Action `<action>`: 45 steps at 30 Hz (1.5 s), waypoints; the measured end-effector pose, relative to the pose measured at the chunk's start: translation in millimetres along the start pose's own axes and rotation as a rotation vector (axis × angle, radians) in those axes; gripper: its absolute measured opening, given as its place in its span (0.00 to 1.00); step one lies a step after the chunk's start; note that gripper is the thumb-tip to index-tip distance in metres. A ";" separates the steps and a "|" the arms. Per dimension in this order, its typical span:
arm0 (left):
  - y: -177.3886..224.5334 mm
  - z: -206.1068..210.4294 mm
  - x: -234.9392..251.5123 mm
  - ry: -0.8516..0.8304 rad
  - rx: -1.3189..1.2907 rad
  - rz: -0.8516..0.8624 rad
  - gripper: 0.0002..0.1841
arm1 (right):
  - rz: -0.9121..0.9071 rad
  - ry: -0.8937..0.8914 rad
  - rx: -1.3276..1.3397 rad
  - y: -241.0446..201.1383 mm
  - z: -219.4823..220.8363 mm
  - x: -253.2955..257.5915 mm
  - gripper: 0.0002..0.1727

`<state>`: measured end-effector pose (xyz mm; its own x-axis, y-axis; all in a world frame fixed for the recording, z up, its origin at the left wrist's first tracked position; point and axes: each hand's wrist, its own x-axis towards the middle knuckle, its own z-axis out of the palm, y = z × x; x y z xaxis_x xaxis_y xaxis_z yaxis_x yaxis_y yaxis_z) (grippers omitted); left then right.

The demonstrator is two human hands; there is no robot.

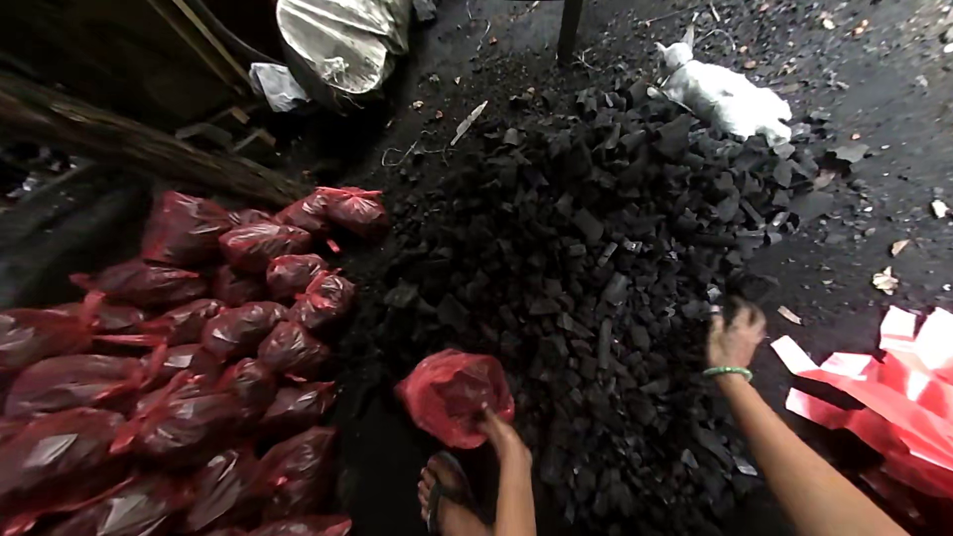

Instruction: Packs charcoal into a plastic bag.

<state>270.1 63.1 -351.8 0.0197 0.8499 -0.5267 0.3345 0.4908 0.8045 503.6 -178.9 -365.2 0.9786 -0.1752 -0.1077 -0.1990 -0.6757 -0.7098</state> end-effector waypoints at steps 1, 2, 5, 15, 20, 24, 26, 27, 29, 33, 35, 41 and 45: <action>1.7 6.1 1.4 -0.042 0.061 -0.008 0.35 | 0.013 -0.058 -0.026 -7.0 13.5 -7.6 0.31; 3.7 10.8 3.8 -0.079 0.107 -0.019 0.36 | 0.041 -0.131 -0.062 -13.2 25.5 -14.3 0.32; 13.8 16.7 12.5 -0.137 0.187 -0.053 0.36 | 0.071 -0.330 -0.163 -27.0 50.8 -26.6 0.36; 24.4 59.2 -23.4 -0.176 0.540 0.007 0.44 | -0.114 -0.622 -0.130 -83.1 64.7 -91.1 0.37; 16.8 33.4 -32.5 -0.288 0.095 0.036 0.27 | -0.451 -0.450 0.004 -106.0 62.5 -106.8 0.22; 0.9 2.7 -22.1 -0.082 0.000 0.103 0.25 | -0.957 -0.620 -0.110 -134.2 75.6 -128.5 0.11; -3.7 -8.7 -19.0 0.010 0.109 0.196 0.24 | -1.018 -0.971 -0.367 -148.7 93.3 -135.0 0.18; -6.4 -13.7 -17.7 0.038 0.169 0.226 0.23 | -1.027 -1.047 -0.467 -149.0 103.5 -137.3 0.24; -11.9 -21.8 -16.0 0.060 0.242 0.218 0.23 | -1.022 -1.064 -0.551 -141.9 115.9 -139.7 0.37; -31.6 -32.3 -15.9 -0.039 0.386 0.039 0.29 | -0.887 -1.106 -0.629 -161.4 104.2 -148.1 0.41; -39.8 -33.8 -19.9 -0.171 0.384 -0.022 0.32 | -0.798 -1.154 -0.708 -176.9 96.7 -151.6 0.38; -27.9 -15.7 -30.7 -0.319 0.321 0.093 0.31 | -0.691 -1.201 -0.769 -139.1 70.6 -141.3 0.37; -10.4 -2.9 -43.2 -0.442 0.308 0.152 0.30 | -0.596 -1.066 -0.490 -100.2 34.5 -122.9 0.41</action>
<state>263.0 21.8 -336.5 0.4600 0.7127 -0.5296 0.5556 0.2342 0.7978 405.1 -64.9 -304.9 0.4372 0.7334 -0.5205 0.4976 -0.6794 -0.5393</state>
